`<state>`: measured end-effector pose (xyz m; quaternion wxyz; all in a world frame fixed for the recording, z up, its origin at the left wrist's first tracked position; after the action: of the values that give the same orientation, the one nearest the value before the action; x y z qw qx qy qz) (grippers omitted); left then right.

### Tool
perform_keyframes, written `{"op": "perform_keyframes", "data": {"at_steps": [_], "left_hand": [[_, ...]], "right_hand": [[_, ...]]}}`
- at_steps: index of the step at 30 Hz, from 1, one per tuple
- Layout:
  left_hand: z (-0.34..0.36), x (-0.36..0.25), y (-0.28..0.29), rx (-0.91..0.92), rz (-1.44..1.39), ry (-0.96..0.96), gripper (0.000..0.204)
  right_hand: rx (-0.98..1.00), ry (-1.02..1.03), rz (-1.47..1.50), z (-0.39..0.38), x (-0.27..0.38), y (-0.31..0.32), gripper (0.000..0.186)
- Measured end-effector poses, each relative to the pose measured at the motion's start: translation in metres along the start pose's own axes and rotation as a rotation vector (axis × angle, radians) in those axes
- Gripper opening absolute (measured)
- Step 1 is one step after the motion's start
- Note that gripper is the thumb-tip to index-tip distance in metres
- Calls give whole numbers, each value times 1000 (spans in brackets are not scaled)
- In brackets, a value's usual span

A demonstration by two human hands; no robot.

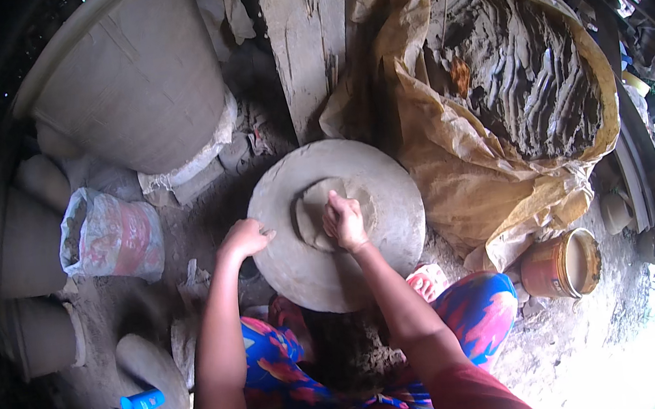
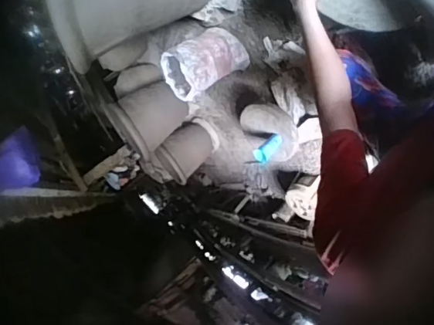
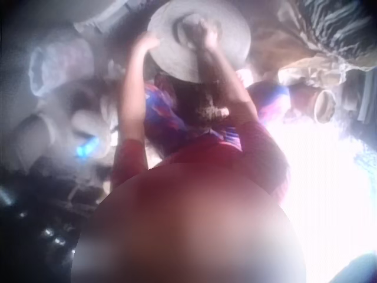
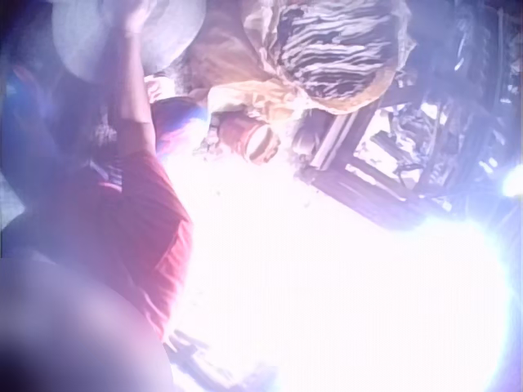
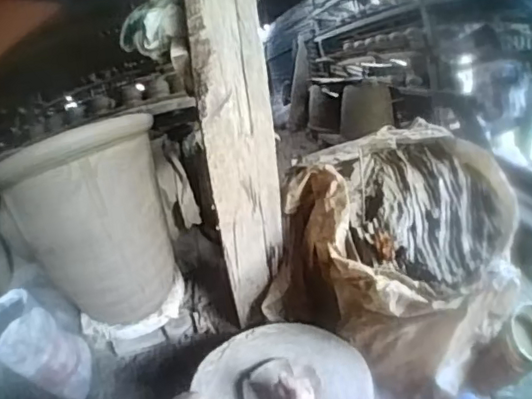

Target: The person retrieves clay from a sack, kneads it, and shapes it on a rotating pottery wheel. They use a small stick to refine the clay's form.

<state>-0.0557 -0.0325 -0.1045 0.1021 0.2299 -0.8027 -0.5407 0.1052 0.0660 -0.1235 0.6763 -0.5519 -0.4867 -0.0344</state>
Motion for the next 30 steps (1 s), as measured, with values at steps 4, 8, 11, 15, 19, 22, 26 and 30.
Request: {"op": "perform_keyframes", "data": {"at_steps": [4,8,11,15,19,22,26,30], "left_hand": [[-2,1,2,-66,-102,147,32],[0,-5,4,-51,-88,33,36],[2,-3,-1,108,-61,71,39],[-1,0,1,-183,-51,102,32],[-2,-4,0,-236,13,16,30],[-1,0,0,-35,-21,149,30],[-5,-4,10,-189,-147,144,33],[-5,-8,4,15,-4,24,33]], "right_hand": [[106,114,224,0,6,-3,52],[20,-214,-105,-2,-8,-3,50],[-109,-143,42,0,-6,1,50],[76,129,245,1,7,-2,51],[32,-167,1,0,-4,-3,50],[61,-26,96,-1,-3,-3,51],[78,95,209,-2,-2,-2,51],[49,-80,-24,-3,-8,-1,51]]}}
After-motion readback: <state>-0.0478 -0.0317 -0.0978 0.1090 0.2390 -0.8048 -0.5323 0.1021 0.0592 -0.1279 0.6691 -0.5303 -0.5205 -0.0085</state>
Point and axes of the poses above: each hand's wrist, its own z-axis towards the middle knuckle, its own y-axis out of the back of the hand, x = y × z, the point moved 3 cm from there along z, towards the middle knuckle, and after that the axes turned 11 degrees about z, right-handed, at the moved point
